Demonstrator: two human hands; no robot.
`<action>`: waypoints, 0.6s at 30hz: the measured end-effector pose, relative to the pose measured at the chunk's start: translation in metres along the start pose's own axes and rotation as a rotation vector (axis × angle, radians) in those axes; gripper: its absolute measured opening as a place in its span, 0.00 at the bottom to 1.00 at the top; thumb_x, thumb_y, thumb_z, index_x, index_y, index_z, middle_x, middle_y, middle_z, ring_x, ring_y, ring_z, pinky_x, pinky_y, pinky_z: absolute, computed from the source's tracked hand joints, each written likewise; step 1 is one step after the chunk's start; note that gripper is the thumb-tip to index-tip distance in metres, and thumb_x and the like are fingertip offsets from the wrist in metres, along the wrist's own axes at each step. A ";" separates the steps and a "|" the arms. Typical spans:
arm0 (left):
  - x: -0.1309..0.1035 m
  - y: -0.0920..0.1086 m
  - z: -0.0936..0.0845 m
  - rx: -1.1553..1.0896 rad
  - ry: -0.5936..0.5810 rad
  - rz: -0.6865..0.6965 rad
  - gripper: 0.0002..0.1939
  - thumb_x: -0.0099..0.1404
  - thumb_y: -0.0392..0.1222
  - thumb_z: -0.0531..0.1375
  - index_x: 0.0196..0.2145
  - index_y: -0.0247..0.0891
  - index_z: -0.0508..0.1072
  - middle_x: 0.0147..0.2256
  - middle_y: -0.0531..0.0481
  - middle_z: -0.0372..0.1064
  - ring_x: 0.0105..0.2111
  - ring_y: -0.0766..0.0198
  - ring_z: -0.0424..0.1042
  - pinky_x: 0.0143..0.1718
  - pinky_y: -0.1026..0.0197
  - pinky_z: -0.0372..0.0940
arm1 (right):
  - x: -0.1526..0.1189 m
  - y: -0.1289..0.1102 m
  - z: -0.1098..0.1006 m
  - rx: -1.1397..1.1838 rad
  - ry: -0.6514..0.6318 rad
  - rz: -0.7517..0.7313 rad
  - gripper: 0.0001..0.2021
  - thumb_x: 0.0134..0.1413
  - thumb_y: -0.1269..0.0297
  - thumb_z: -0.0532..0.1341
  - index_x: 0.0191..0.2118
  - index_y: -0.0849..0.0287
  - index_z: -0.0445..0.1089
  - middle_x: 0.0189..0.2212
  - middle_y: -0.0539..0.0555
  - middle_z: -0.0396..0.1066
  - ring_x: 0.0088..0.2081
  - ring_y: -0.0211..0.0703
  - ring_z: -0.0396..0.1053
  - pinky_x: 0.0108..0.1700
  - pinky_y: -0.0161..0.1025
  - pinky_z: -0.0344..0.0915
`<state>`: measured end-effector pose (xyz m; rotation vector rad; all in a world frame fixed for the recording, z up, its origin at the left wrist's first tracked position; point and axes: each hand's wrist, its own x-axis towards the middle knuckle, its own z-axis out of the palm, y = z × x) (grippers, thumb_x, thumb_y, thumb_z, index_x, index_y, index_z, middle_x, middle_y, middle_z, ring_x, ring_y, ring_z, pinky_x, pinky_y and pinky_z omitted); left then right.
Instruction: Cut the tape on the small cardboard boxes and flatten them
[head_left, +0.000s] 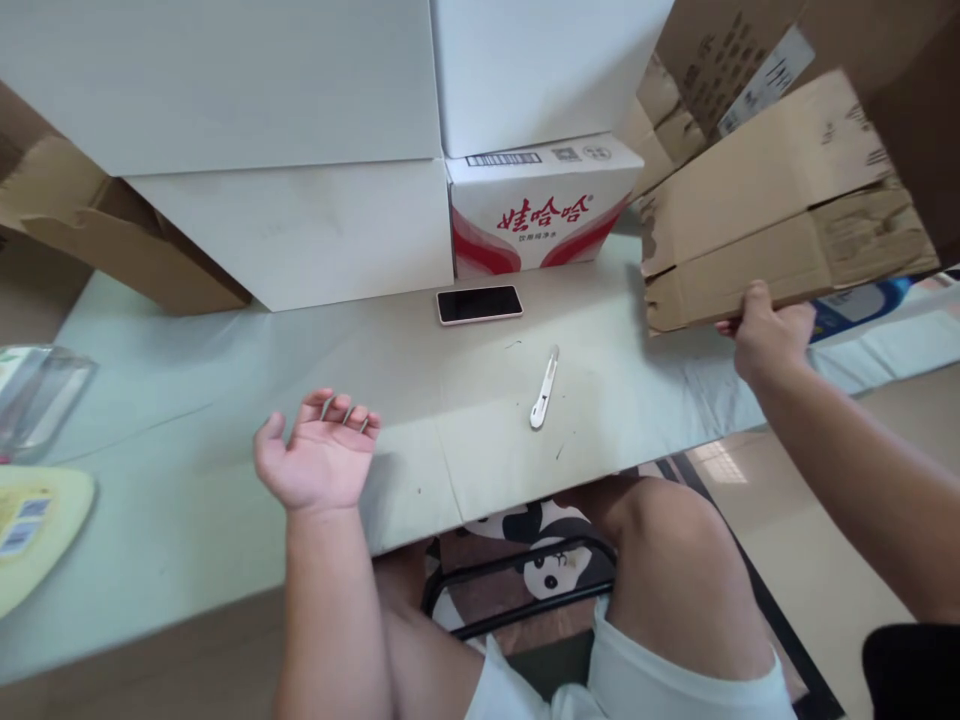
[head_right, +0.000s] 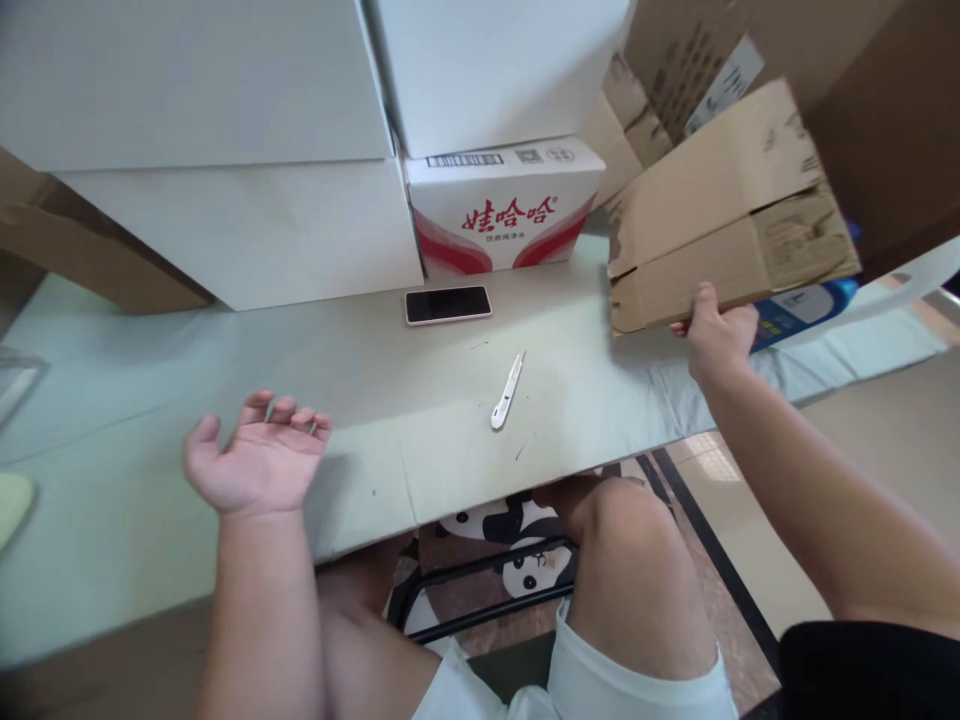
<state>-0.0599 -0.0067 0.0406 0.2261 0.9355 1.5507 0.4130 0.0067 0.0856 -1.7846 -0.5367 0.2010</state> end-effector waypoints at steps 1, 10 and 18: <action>0.001 0.000 0.001 0.001 -0.003 0.004 0.18 0.59 0.58 0.55 0.30 0.41 0.74 0.26 0.50 0.69 0.24 0.65 0.68 0.30 0.59 0.71 | 0.005 0.001 0.005 -0.013 -0.013 0.001 0.09 0.63 0.72 0.58 0.31 0.57 0.61 0.26 0.49 0.66 0.19 0.31 0.63 0.27 0.36 0.66; 0.009 -0.007 0.006 0.045 -0.014 0.003 0.17 0.57 0.57 0.58 0.29 0.40 0.74 0.27 0.49 0.68 0.25 0.65 0.68 0.30 0.58 0.71 | 0.056 0.002 0.056 -0.106 -0.098 0.063 0.09 0.64 0.69 0.60 0.32 0.60 0.63 0.26 0.48 0.64 0.22 0.29 0.62 0.30 0.36 0.65; 0.012 -0.012 0.010 0.137 -0.127 0.006 0.18 0.51 0.57 0.63 0.29 0.39 0.76 0.27 0.48 0.70 0.26 0.63 0.69 0.30 0.59 0.71 | 0.083 -0.018 0.123 -0.188 -0.430 0.356 0.17 0.68 0.60 0.60 0.56 0.64 0.68 0.51 0.59 0.71 0.46 0.42 0.73 0.47 0.45 0.74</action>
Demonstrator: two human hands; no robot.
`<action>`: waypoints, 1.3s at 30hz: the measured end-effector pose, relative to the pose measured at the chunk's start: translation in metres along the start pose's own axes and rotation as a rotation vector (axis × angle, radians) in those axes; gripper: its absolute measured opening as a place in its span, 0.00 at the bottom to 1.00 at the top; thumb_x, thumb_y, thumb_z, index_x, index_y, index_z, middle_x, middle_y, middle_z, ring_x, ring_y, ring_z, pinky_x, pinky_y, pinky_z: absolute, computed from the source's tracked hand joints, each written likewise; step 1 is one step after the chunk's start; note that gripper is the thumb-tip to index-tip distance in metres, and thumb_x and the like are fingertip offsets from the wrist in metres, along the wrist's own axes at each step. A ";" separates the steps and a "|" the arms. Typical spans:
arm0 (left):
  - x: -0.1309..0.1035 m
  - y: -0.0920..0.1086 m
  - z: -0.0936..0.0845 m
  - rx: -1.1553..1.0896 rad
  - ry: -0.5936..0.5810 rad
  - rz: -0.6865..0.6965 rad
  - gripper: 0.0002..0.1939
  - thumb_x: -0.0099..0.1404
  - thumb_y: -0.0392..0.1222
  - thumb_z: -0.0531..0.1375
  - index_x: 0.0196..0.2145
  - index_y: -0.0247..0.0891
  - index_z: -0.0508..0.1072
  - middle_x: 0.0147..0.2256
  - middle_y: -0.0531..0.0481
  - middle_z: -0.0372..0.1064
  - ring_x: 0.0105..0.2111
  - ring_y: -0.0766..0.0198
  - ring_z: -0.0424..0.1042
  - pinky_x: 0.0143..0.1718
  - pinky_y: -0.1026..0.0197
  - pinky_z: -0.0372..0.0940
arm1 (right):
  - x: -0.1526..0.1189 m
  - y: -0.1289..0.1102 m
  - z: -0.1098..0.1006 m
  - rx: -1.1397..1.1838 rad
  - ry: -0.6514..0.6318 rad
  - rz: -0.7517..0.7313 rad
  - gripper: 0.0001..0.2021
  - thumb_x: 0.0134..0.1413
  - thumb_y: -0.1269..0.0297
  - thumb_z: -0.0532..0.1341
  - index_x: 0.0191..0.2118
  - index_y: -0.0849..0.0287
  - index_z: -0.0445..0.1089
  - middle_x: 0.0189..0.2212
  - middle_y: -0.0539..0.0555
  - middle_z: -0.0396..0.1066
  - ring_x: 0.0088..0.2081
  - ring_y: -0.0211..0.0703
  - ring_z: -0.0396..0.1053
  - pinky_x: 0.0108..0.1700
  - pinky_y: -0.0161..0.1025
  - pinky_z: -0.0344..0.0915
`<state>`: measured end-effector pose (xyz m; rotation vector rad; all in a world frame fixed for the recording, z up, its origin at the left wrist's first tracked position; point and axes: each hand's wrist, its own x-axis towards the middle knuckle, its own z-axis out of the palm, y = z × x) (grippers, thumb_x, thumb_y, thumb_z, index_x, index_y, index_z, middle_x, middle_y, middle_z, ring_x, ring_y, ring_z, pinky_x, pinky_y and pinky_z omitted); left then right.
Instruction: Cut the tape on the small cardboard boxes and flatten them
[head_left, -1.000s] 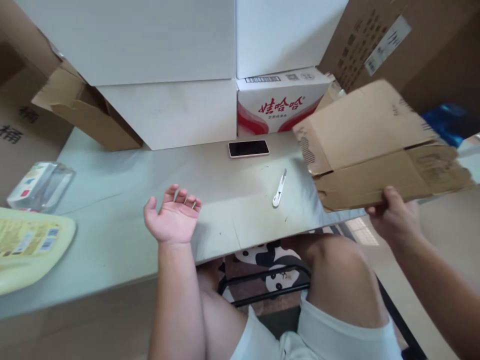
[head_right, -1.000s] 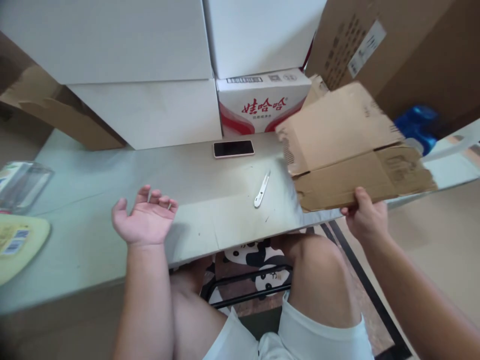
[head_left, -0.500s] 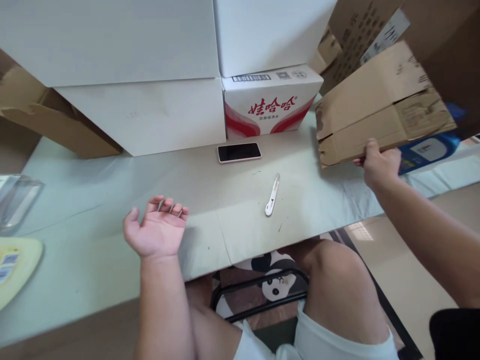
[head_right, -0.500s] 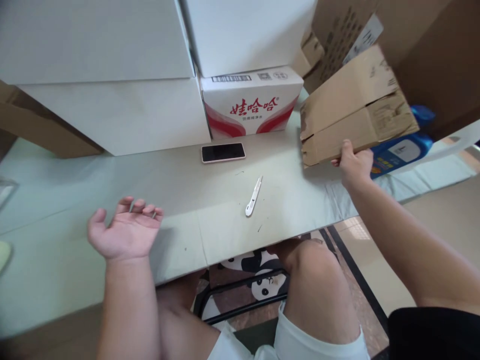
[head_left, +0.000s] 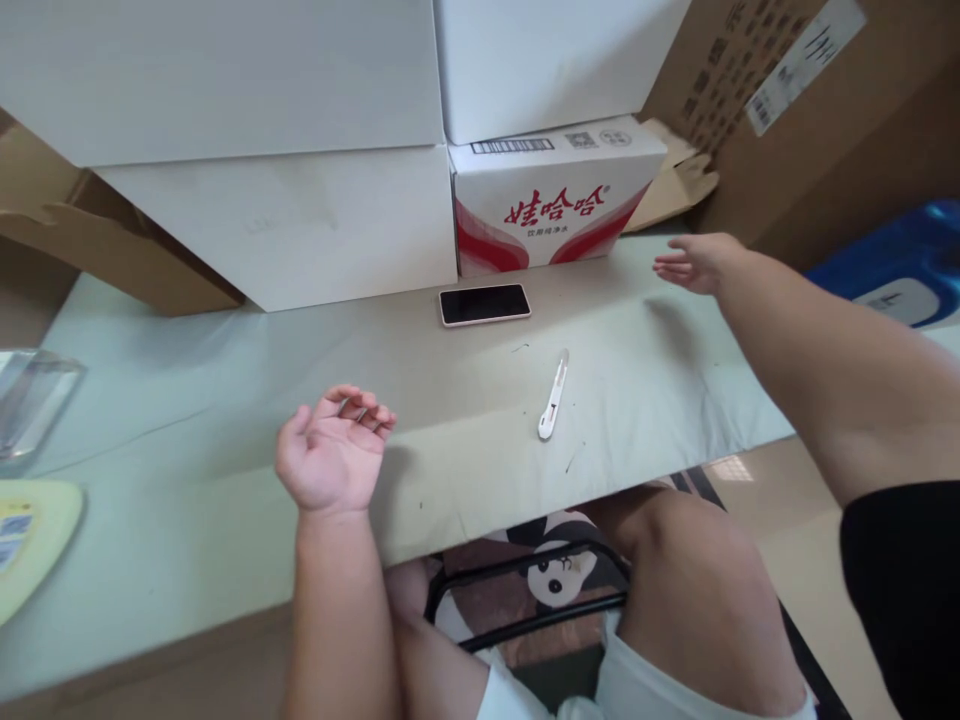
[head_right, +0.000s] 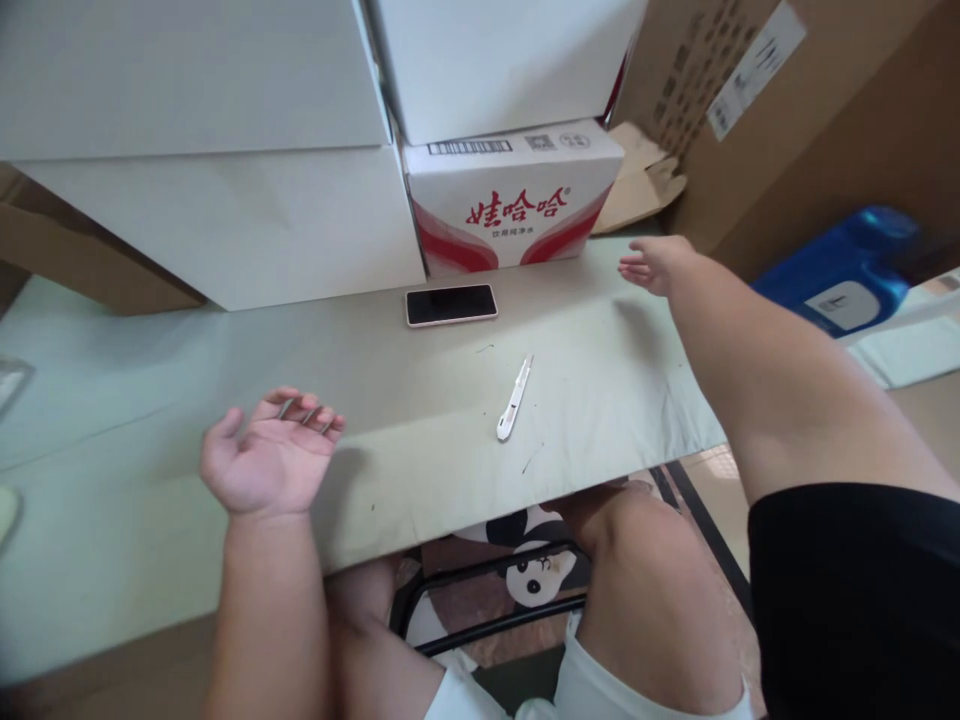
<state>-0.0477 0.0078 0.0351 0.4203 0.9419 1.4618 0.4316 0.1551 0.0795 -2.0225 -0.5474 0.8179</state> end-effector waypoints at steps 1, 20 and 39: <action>0.000 0.000 0.000 0.001 -0.012 -0.001 0.18 0.51 0.57 0.63 0.29 0.39 0.76 0.27 0.47 0.70 0.26 0.63 0.69 0.31 0.59 0.71 | -0.001 0.004 0.003 -0.014 -0.022 0.017 0.16 0.68 0.60 0.60 0.56 0.63 0.68 0.50 0.59 0.72 0.46 0.42 0.74 0.47 0.45 0.75; -0.022 0.031 -0.039 -0.196 0.028 0.050 0.18 0.53 0.53 0.61 0.29 0.34 0.78 0.30 0.44 0.74 0.28 0.63 0.72 0.32 0.60 0.69 | -0.186 -0.027 0.147 -0.345 -0.633 -0.522 0.02 0.50 0.70 0.71 0.30 0.60 0.78 0.32 0.57 0.77 0.28 0.40 0.72 0.35 0.42 0.73; -0.026 0.064 -0.073 -0.369 0.079 0.106 0.14 0.55 0.51 0.59 0.26 0.37 0.73 0.27 0.48 0.67 0.26 0.65 0.69 0.34 0.59 0.66 | -0.367 -0.101 0.467 -0.486 -0.767 -1.305 0.04 0.53 0.78 0.62 0.36 0.66 0.71 0.52 0.59 0.72 0.55 0.46 0.70 0.65 0.52 0.61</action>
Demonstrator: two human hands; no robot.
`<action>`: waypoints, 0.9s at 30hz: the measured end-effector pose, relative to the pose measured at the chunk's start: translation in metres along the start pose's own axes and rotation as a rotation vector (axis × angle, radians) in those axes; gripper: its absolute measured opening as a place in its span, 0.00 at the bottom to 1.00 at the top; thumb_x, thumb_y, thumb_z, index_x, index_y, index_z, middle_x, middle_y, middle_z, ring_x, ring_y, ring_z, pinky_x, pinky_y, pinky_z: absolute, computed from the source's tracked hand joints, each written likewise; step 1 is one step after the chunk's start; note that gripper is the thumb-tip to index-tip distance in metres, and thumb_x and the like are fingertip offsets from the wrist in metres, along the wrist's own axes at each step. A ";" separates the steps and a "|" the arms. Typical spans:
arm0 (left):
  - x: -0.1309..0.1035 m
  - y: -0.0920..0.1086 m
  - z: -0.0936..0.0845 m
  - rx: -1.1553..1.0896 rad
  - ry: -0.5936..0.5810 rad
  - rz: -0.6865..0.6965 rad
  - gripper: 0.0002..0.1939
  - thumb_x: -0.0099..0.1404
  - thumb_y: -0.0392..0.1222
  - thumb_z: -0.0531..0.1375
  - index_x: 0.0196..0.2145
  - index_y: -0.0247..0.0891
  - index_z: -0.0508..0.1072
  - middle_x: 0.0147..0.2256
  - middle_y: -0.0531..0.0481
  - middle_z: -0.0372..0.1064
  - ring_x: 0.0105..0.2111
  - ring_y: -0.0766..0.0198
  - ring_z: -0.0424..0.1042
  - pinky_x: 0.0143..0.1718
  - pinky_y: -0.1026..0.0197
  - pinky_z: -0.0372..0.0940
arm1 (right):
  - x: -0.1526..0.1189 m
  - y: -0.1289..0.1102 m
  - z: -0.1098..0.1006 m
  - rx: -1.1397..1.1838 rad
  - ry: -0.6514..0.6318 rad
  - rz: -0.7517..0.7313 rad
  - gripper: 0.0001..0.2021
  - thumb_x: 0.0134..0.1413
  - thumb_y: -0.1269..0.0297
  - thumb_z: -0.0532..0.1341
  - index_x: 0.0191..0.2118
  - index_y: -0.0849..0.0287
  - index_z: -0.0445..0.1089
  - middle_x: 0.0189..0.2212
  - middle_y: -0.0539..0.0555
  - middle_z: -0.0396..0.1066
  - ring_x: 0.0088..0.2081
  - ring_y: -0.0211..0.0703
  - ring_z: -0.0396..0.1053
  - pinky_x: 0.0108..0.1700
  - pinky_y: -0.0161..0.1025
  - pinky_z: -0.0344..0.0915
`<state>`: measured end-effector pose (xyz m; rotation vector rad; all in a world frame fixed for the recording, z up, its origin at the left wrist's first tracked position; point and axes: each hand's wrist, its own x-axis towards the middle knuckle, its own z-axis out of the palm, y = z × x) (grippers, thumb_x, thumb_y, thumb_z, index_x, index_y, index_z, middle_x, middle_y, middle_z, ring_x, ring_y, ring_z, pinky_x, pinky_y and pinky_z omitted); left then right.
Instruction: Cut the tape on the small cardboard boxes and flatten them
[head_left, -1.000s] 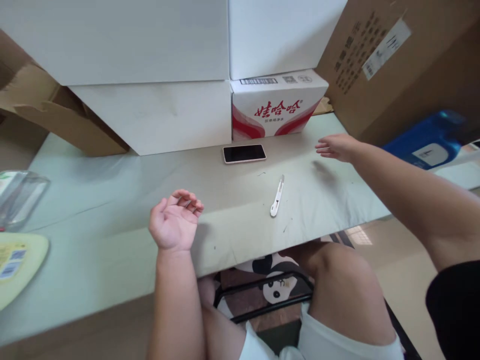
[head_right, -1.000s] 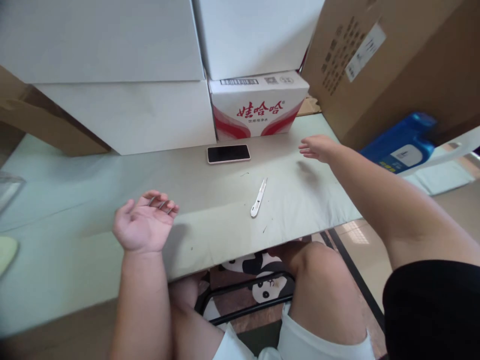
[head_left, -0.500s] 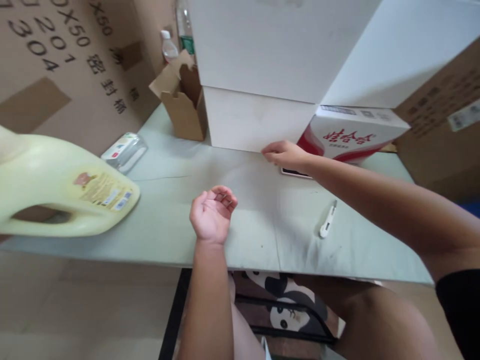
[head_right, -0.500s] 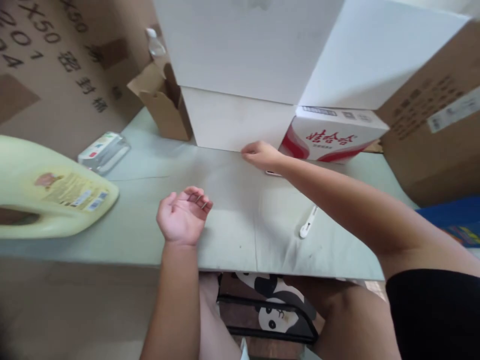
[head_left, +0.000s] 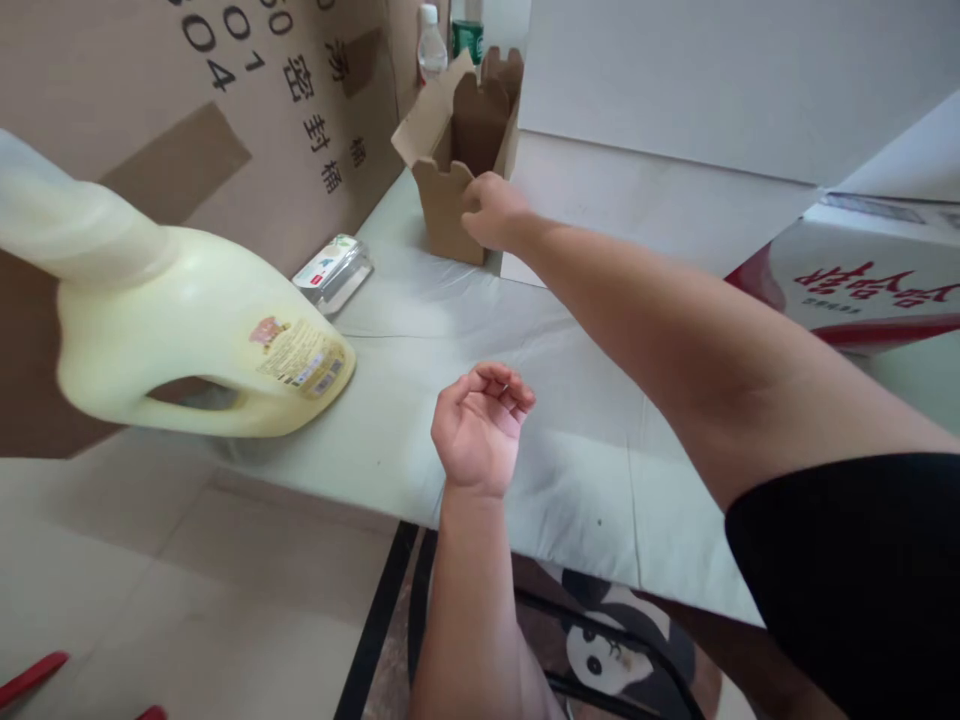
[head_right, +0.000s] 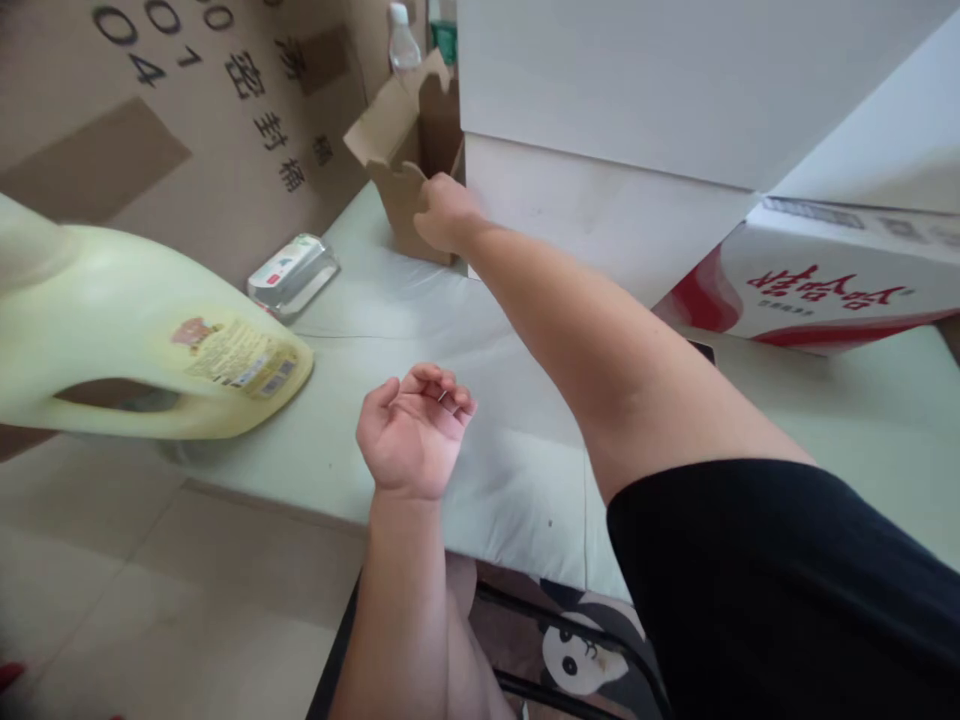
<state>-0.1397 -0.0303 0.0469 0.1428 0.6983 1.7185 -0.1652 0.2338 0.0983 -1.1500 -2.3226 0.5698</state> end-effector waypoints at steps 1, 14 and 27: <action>0.001 -0.001 0.000 0.010 0.047 0.035 0.13 0.55 0.51 0.58 0.26 0.37 0.72 0.27 0.49 0.67 0.26 0.65 0.69 0.33 0.60 0.66 | -0.007 0.001 0.000 0.005 0.017 -0.018 0.06 0.54 0.78 0.63 0.37 0.64 0.71 0.52 0.59 0.73 0.54 0.46 0.70 0.65 0.51 0.62; 0.003 0.004 -0.022 0.330 0.727 0.717 0.09 0.58 0.42 0.50 0.39 0.43 0.62 0.50 0.49 0.63 0.59 0.58 0.62 0.64 0.47 0.52 | -0.296 0.057 -0.095 0.355 0.264 -0.231 0.09 0.63 0.60 0.59 0.31 0.56 0.67 0.31 0.52 0.70 0.35 0.42 0.69 0.39 0.42 0.66; -0.011 -0.097 0.026 0.648 -0.126 0.789 0.41 0.70 0.64 0.32 0.38 0.39 0.80 0.47 0.42 0.77 0.53 0.49 0.75 0.58 0.44 0.67 | -0.441 0.126 -0.116 0.189 0.471 -0.120 0.11 0.61 0.61 0.59 0.46 0.50 0.76 0.60 0.57 0.61 0.55 0.54 0.66 0.53 0.54 0.68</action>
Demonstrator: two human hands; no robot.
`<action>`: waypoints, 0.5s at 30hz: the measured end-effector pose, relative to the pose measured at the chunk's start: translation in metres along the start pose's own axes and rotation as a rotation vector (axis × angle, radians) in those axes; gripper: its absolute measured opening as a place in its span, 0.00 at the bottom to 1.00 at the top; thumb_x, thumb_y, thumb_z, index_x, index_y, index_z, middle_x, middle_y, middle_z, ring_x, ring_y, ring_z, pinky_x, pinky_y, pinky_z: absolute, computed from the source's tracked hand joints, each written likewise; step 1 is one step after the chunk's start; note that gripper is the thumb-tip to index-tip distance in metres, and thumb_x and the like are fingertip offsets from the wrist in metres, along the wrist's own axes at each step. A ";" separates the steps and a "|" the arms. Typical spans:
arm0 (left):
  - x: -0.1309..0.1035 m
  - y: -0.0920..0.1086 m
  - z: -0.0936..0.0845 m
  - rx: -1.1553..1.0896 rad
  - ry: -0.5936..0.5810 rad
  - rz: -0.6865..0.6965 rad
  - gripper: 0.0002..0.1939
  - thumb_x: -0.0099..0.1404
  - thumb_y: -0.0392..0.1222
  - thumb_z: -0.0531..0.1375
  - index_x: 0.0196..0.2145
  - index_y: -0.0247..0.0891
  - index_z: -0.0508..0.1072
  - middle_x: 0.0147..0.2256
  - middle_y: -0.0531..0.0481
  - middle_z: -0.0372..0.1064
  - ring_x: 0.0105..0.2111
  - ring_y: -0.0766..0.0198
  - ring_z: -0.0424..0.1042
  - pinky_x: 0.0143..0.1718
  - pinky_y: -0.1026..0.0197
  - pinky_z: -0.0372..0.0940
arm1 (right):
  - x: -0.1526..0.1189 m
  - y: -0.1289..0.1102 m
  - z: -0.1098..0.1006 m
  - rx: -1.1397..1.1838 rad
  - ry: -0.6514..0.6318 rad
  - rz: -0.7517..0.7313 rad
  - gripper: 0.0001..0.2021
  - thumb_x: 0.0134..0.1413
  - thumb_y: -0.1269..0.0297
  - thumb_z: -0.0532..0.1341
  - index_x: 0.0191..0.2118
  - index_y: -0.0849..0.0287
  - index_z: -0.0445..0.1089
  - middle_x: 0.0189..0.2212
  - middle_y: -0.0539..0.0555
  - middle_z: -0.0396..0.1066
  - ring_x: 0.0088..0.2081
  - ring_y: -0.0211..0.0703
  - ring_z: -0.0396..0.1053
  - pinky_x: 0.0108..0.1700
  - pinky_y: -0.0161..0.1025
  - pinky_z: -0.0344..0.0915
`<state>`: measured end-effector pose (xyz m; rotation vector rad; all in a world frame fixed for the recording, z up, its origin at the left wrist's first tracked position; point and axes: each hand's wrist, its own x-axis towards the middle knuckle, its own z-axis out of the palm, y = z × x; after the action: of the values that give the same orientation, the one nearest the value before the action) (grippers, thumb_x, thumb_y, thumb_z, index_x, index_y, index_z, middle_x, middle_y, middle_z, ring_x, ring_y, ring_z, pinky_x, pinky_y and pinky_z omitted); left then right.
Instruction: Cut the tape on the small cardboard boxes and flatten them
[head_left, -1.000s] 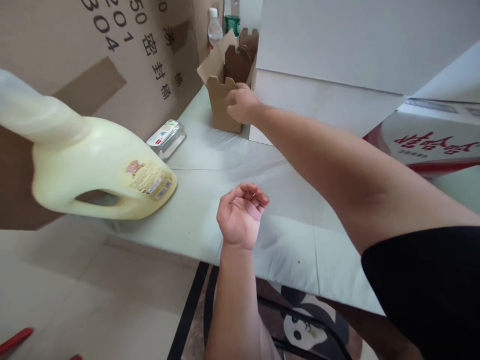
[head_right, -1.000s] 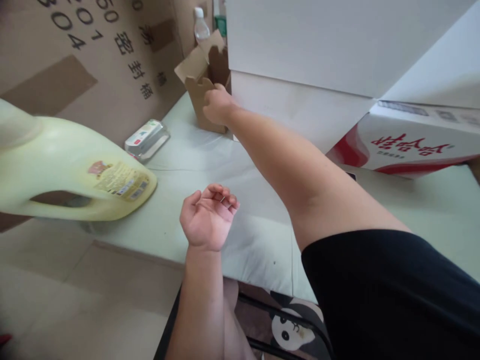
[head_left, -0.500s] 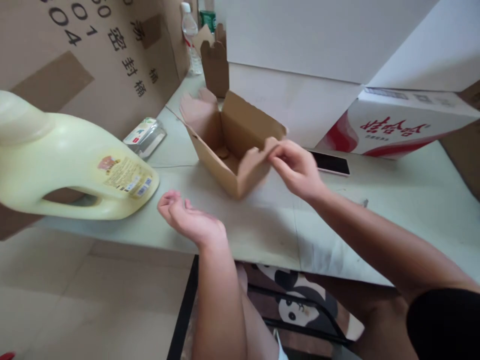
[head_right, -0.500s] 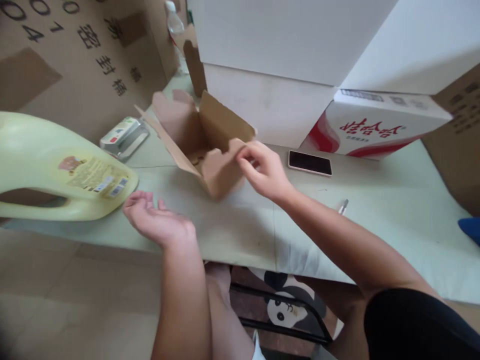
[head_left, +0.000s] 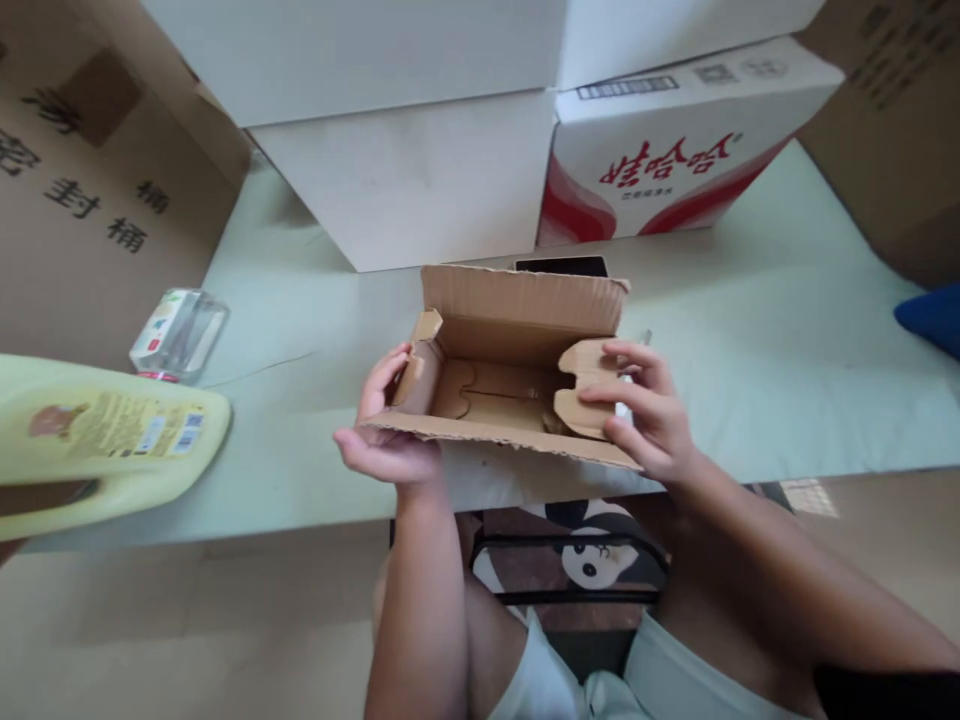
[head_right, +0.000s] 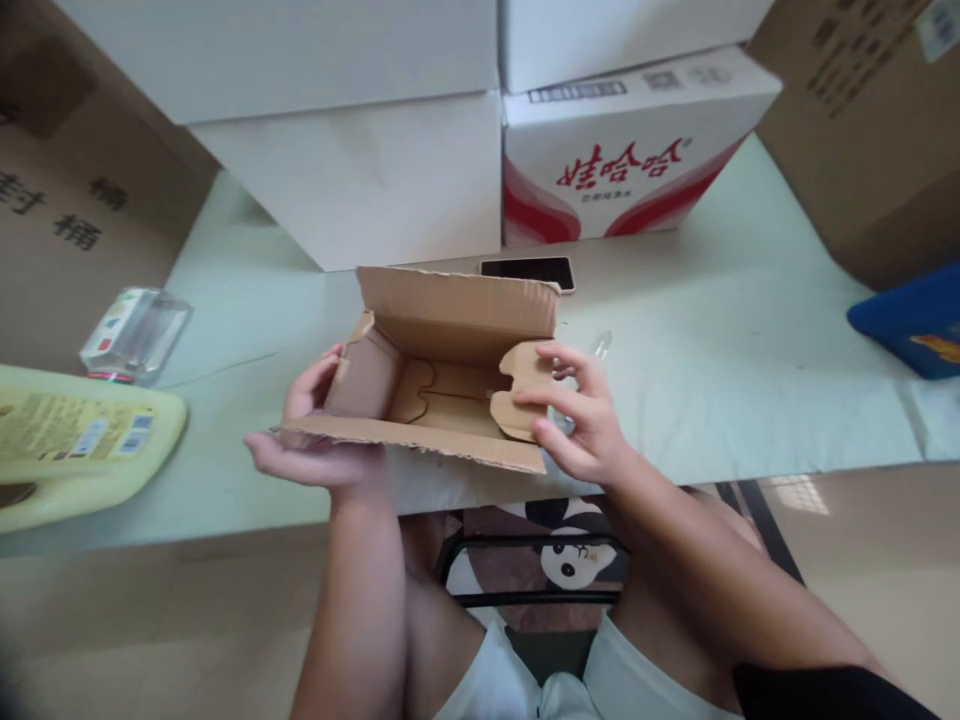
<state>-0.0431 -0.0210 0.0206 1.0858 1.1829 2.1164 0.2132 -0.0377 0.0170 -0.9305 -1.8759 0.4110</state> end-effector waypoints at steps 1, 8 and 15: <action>-0.002 -0.001 0.006 0.022 0.007 0.051 0.42 0.70 0.64 0.31 0.36 0.39 0.80 0.44 0.42 0.78 0.51 0.50 0.75 0.59 0.44 0.67 | -0.002 0.004 0.003 -0.020 0.017 0.011 0.12 0.62 0.60 0.58 0.45 0.50 0.77 0.63 0.56 0.57 0.57 0.56 0.64 0.55 0.56 0.68; -0.018 -0.013 0.027 0.130 -0.008 0.260 0.27 0.73 0.56 0.45 0.33 0.39 0.78 0.35 0.47 0.77 0.45 0.56 0.77 0.61 0.45 0.66 | -0.011 0.027 -0.003 0.156 0.100 0.077 0.13 0.64 0.55 0.54 0.47 0.48 0.73 0.75 0.42 0.32 0.72 0.64 0.46 0.68 0.64 0.55; -0.033 -0.015 0.031 0.298 0.111 0.095 0.20 0.65 0.56 0.57 0.42 0.36 0.75 0.43 0.44 0.76 0.47 0.54 0.77 0.54 0.48 0.71 | -0.008 0.036 -0.008 0.378 0.112 0.074 0.15 0.63 0.52 0.55 0.52 0.48 0.64 0.69 0.54 0.50 0.68 0.59 0.56 0.67 0.63 0.57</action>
<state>0.0013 -0.0220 0.0039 1.1841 1.5676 2.1410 0.2373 -0.0209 -0.0072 -0.7497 -1.5928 0.7156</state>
